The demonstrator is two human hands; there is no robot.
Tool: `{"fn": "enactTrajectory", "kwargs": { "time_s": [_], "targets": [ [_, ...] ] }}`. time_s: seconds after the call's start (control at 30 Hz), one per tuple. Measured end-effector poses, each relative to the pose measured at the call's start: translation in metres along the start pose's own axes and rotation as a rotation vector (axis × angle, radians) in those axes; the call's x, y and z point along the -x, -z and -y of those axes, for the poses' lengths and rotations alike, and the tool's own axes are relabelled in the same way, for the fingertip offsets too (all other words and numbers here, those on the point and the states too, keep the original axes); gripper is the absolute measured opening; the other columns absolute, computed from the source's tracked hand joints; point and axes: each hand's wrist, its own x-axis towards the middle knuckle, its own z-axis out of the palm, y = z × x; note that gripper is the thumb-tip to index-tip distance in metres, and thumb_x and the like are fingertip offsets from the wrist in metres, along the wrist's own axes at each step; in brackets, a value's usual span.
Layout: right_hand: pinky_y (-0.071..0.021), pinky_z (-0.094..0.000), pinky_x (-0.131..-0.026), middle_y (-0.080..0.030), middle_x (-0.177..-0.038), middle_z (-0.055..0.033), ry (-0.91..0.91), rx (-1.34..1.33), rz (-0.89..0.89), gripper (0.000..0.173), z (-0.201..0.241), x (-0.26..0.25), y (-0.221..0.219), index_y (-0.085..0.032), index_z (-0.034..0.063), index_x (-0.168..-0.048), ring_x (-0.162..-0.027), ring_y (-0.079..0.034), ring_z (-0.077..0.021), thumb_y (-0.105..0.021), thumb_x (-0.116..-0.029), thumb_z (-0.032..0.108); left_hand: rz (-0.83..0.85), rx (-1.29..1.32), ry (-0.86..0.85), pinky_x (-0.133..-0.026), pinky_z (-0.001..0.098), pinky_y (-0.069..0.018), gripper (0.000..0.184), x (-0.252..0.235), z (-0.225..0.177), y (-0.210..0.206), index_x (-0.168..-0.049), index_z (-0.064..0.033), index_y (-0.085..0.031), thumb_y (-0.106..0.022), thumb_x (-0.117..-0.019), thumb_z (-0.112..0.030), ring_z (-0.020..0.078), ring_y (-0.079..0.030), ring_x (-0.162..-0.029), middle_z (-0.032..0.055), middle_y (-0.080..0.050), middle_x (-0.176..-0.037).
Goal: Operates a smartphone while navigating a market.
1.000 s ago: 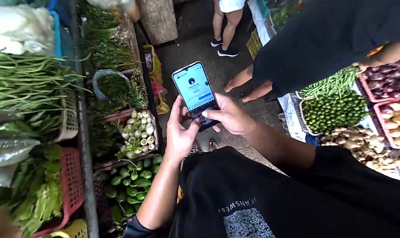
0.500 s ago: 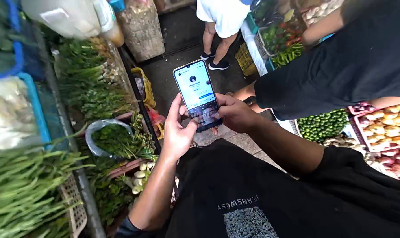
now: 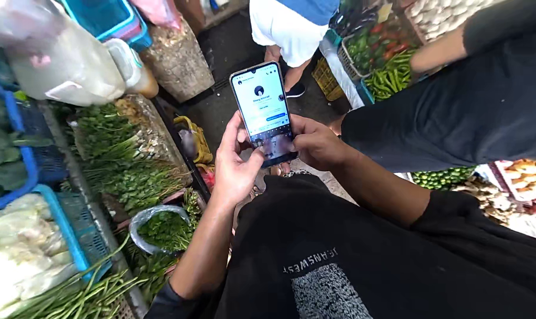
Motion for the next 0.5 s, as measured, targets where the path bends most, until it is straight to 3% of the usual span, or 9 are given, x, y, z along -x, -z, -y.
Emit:
{"fn": "enactTrajectory", "kwargs": {
  "time_s": [0.23, 0.37, 0.5],
  "targets": [
    [-0.0594, -0.0349, -0.054, -0.070, -0.104, -0.0151, -0.020, 0.055, 0.059, 0.045, 0.053, -0.043, 0.039, -0.055, 0.0057, -0.129, -0.072, -0.070, -0.0211, -0.043, -0.0854, 0.001, -0.069, -0.006, -0.015, -0.084, 0.0355, -0.0625, 0.077, -0.060, -0.015, -0.011, -0.160, -0.0145, -0.031, -0.061, -0.0902, 0.001, 0.0172, -0.072, -0.100, 0.0054, -0.071, -0.117],
    [-0.0602, -0.0366, -0.055, -0.070, -0.105, -0.0154, -0.041, 0.035, 0.067, 0.043, 0.070, -0.068, 0.052, -0.056, 0.0049, -0.126, -0.076, -0.071, -0.0224, -0.041, -0.0857, -0.001, -0.086, 0.010, -0.006, -0.082, 0.0350, -0.0623, 0.075, -0.090, -0.015, -0.009, -0.159, -0.0148, -0.031, -0.060, -0.0908, -0.001, 0.0177, -0.071, -0.098, 0.0059, -0.070, -0.115],
    [-0.0597, -0.0363, -0.054, -0.070, -0.103, -0.0158, -0.049, 0.027, 0.039, 0.044, 0.075, -0.096, 0.063, -0.056, 0.0045, -0.126, -0.071, -0.070, -0.0223, -0.040, -0.0854, -0.002, -0.074, 0.029, 0.007, -0.083, 0.0352, -0.0622, 0.075, -0.120, -0.009, 0.005, -0.159, -0.0152, -0.032, -0.060, -0.0915, 0.000, 0.0183, -0.072, -0.100, 0.0063, -0.071, -0.118]
  ]
}}
